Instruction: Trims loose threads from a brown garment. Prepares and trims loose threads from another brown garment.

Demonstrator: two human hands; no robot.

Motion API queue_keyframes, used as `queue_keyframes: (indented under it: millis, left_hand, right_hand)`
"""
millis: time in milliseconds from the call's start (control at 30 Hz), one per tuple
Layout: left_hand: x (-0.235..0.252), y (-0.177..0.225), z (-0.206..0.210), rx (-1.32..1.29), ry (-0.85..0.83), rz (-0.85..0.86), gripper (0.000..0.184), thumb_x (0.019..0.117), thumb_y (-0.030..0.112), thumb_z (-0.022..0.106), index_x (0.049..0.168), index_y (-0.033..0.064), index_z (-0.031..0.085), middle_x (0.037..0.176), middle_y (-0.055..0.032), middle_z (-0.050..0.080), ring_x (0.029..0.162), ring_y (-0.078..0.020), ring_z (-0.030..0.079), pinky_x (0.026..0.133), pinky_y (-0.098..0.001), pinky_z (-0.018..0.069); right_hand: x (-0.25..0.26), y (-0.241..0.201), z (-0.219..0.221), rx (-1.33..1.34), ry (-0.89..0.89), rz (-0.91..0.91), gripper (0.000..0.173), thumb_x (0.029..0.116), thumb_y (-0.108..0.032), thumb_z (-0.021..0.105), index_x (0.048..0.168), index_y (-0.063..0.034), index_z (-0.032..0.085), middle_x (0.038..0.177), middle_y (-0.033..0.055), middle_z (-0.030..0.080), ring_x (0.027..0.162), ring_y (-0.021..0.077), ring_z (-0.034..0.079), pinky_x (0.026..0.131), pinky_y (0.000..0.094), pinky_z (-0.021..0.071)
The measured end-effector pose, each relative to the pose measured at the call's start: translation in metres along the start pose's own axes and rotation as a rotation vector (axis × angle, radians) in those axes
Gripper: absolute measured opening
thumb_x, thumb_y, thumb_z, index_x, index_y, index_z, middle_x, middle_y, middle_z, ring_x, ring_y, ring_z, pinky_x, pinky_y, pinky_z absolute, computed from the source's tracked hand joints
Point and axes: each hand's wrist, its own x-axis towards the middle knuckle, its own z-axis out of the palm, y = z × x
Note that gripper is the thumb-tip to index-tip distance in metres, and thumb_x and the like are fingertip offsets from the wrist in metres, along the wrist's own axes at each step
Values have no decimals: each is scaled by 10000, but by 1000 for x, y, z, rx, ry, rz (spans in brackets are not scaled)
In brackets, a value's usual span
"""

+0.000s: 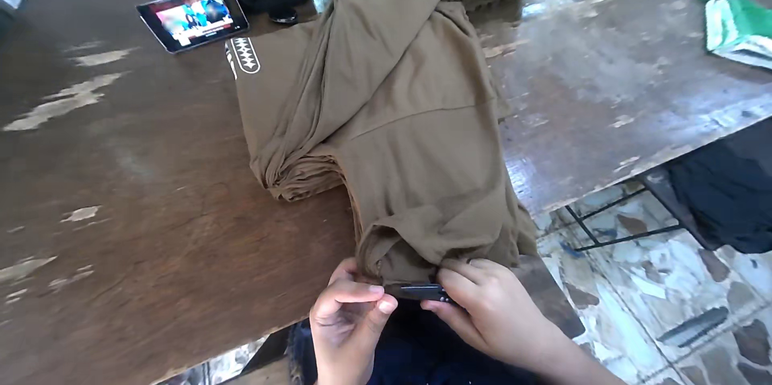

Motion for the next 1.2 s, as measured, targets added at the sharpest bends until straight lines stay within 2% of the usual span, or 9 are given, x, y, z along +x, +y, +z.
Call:
queue_keyframes:
  millis: [167,433,567,600,667,767,833,1033,1200]
  left_hand:
    - [-2,5,-2,44,-42,35,194,922,159,761,1111,199,781,1189,52,696,1083,-38,647,918,-176,538]
    - [-4,7,0,131,-54,69,186,907,138,778,1088,178,786,1189,53,697,1062,-32,656,907,-177,551]
    - [-3,3,3,169,17,74,351,866,54,797,1183,197,746,1136,70,707,1013,-23,675,871,-173,577]
    - [-3,2,3,187,45,77,339,867,49,793,1171,194,753,1090,75,715,968,-12,680,838,-162,583]
    - [-2,0,4,193,76,78,195,909,92,758,1087,170,767,996,76,712,905,4,666,790,-138,563]
    - [-2,5,6,140,69,47,114,951,139,714,1058,151,751,1008,70,727,921,11,676,807,-137,559]
    - [-4,10,7,113,56,17,109,945,137,723,1050,141,752,1035,57,724,940,3,676,813,-140,562]
    - [-7,15,7,112,47,-10,143,915,95,752,1051,132,772,1062,40,726,955,-14,685,814,-153,578]
    - [-5,15,6,103,73,-26,114,983,157,675,1094,174,690,979,74,724,884,4,685,807,-170,572]
  right_hand:
    - [4,-5,-1,25,30,26,485,1070,-511,431,816,-115,550,642,20,506,550,152,504,501,286,401]
    - [26,-17,6,22,51,12,479,1085,-444,394,782,-120,574,588,10,518,513,154,530,464,300,397]
    - [20,-14,5,117,66,82,493,1090,-456,400,791,-100,563,601,19,499,532,133,512,487,276,409]
    - [17,-13,4,137,72,108,497,1084,-478,415,805,-94,562,615,21,499,546,124,509,504,263,418]
    - [11,-12,4,160,80,130,480,1070,-492,459,820,-94,552,645,21,500,573,113,498,525,246,411]
    - [6,-14,6,114,86,101,441,1057,-477,502,820,-108,555,675,26,529,618,133,535,567,261,440]
    - [7,-16,8,70,93,88,433,1053,-473,508,818,-114,569,677,25,555,625,141,560,578,271,459]
    - [21,-27,12,36,111,81,486,1069,-497,434,794,-117,560,609,9,512,543,134,516,510,273,408]
    - [25,-23,15,74,105,74,507,1095,-442,376,748,-114,548,561,4,475,493,128,492,453,276,374]
